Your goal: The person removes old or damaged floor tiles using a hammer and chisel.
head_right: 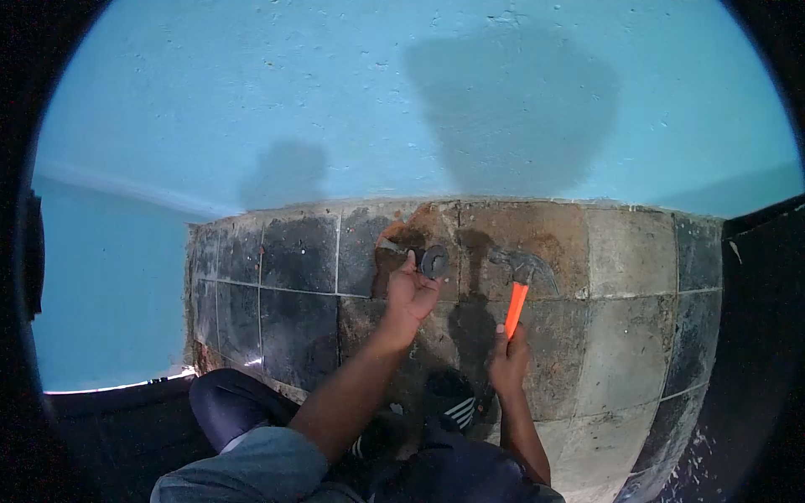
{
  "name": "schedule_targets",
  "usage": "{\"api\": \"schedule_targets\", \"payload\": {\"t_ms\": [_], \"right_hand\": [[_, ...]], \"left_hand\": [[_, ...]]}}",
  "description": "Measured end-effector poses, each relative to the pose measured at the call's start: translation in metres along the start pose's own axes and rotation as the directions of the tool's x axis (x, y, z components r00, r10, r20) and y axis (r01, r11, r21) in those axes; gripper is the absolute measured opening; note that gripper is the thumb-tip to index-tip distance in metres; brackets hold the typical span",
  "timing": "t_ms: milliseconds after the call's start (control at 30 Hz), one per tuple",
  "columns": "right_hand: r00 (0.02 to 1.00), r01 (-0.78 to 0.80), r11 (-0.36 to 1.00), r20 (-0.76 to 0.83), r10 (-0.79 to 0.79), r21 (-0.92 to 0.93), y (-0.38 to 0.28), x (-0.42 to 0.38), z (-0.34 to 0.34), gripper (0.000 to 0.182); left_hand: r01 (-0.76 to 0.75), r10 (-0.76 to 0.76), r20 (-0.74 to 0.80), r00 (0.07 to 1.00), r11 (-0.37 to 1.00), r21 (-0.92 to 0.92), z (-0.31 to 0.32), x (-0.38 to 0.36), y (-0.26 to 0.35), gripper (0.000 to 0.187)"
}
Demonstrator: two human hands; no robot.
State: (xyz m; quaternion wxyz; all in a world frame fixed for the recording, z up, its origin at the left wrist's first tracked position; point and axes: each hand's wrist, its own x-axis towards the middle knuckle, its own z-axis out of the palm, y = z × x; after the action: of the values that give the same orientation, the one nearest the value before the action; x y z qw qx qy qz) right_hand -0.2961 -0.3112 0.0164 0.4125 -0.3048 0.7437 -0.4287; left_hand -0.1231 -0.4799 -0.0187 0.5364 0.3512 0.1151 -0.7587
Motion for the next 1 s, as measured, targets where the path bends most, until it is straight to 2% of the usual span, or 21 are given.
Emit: {"api": "schedule_targets", "payload": {"t_ms": [67, 167, 267, 367, 400, 500, 667, 767, 867, 967, 1000], "right_hand": [[0.999, 0.021, 1.000, 0.035, -0.020, -0.017, -0.021, 0.006, 0.002, 0.025], [0.985, -0.144, 0.980, 0.110, 0.130, 0.135, -0.033, 0.016, 0.007, 0.025], [0.991, -0.081, 0.991, 0.115, 0.069, 0.106, -0.021, 0.031, 0.011, 0.025], [0.979, -0.160, 0.979, 0.150, 0.141, 0.128, -0.036, 0.042, 0.010, 0.025], [0.983, -0.124, 0.987, 0.145, 0.109, 0.099, -0.030, 0.048, 0.012, 0.025], [0.988, -0.072, 0.996, 0.138, 0.064, 0.053, -0.012, 0.056, 0.012, 0.025], [0.984, -0.120, 0.980, 0.153, 0.095, 0.161, -0.037, 0.055, 0.015, 0.024], [0.987, -0.078, 0.981, 0.150, 0.051, 0.177, -0.031, 0.055, 0.019, 0.022], [0.997, 0.006, 0.997, 0.078, -0.012, 0.083, -0.022, 0.051, 0.018, 0.020], [0.999, -0.027, 0.986, -0.021, 0.031, 0.167, -0.052, 0.045, 0.002, 0.021], [0.999, 0.030, 0.971, -0.045, -0.020, 0.239, -0.050, 0.047, -0.009, 0.022]], "left_hand": [[0.028, -0.027, 0.040, 0.999, 0.999, -0.021, -0.008, -0.003, 0.000, 0.032], [0.002, 0.002, 0.053, 0.999, 0.996, -0.085, 0.003, -0.016, -0.004, 0.029], [-0.023, 0.021, -0.020, 1.000, 0.989, -0.147, 0.000, -0.023, -0.015, 0.028], [-0.059, 0.046, -0.091, 0.995, 0.988, -0.146, 0.014, -0.029, -0.019, 0.031], [-0.074, 0.058, -0.114, 0.992, 0.988, -0.136, 0.018, -0.031, -0.021, 0.032], [-0.077, 0.046, -0.118, 0.992, 0.960, -0.269, 0.013, -0.022, -0.021, 0.033], [-0.029, 0.004, -0.094, 0.996, 0.964, -0.265, 0.026, -0.015, -0.012, 0.030], [-0.012, -0.004, -0.065, 0.998, 0.968, -0.251, 0.016, -0.001, -0.017, 0.028], [-0.025, 0.008, -0.072, 0.997, 0.968, -0.249, 0.010, 0.008, -0.017, 0.026], [-0.021, 0.010, -0.045, 0.999, 0.967, -0.253, 0.016, 0.005, -0.011, 0.025], [-0.013, 0.007, -0.028, 1.000, 0.969, -0.248, 0.020, 0.003, -0.007, 0.024]]}}
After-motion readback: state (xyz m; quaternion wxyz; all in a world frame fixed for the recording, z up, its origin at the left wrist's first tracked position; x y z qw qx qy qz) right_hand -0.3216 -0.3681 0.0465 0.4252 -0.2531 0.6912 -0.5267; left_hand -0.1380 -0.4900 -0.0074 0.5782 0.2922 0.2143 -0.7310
